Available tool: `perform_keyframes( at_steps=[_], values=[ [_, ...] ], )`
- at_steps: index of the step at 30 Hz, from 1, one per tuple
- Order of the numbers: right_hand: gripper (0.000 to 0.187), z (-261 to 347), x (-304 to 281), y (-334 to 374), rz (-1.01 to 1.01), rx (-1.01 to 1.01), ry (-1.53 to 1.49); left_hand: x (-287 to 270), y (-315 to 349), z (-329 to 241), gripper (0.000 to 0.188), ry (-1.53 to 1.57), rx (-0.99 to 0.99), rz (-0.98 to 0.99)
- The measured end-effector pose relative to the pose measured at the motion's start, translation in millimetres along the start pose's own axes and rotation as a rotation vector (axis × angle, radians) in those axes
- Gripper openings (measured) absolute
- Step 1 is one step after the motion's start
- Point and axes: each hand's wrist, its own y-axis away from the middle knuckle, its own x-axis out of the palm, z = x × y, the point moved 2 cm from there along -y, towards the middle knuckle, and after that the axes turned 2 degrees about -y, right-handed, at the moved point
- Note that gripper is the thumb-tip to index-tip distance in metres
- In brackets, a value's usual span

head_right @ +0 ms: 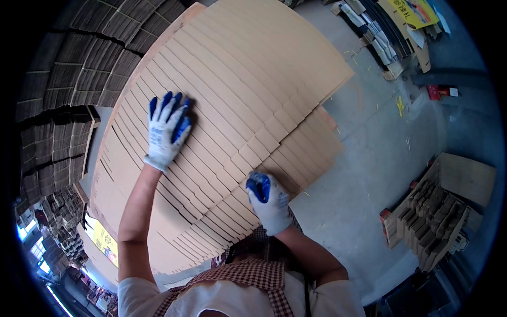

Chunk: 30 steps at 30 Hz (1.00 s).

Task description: The person aligns and presses down a stack of corrugated cardboard sheets. They then retrieve a container of white adhesive and use a brush to apply the glue in strips across the surface of the cardboard.

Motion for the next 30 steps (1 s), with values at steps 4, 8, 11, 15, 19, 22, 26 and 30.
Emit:
perform_keyframes(
  at_steps=[4, 8, 11, 15, 19, 22, 26, 30],
  values=[
    [0.048, 19, -27, -30, -0.141, -0.404, 0.41, 7, -10, -39, 0.051, 0.063, 0.011, 0.012],
    [0.049, 6, -21, -37, -0.069, -0.409, 0.569, 17, -28, -53, 0.052, 0.009, 0.047, 0.03],
    [0.048, -2, -13, -37, -0.053, -0.384, 0.593, 24, -32, -56, 0.053, 0.001, -0.01, 0.031],
    [0.037, 10, -20, -56, -0.178, -0.404, 0.241, 28, -33, -56, 0.054, -0.009, -0.026, 0.029],
    [0.032, 7, -18, -67, -0.016, 0.191, -0.306, 28, -35, -57, 0.055, 0.005, -0.024, 0.043],
    [0.029, -5, -16, -71, -0.017, 0.198, -0.387, 22, -39, -59, 0.056, 0.027, -0.026, 0.054],
    [0.027, -3, -16, -69, -0.026, 0.205, -0.465, 22, -40, -59, 0.057, 0.034, -0.019, 0.058],
    [0.027, 1, -16, -68, -0.019, 0.249, -0.512, 22, -41, -58, 0.057, 0.033, -0.013, 0.066]
  ],
)
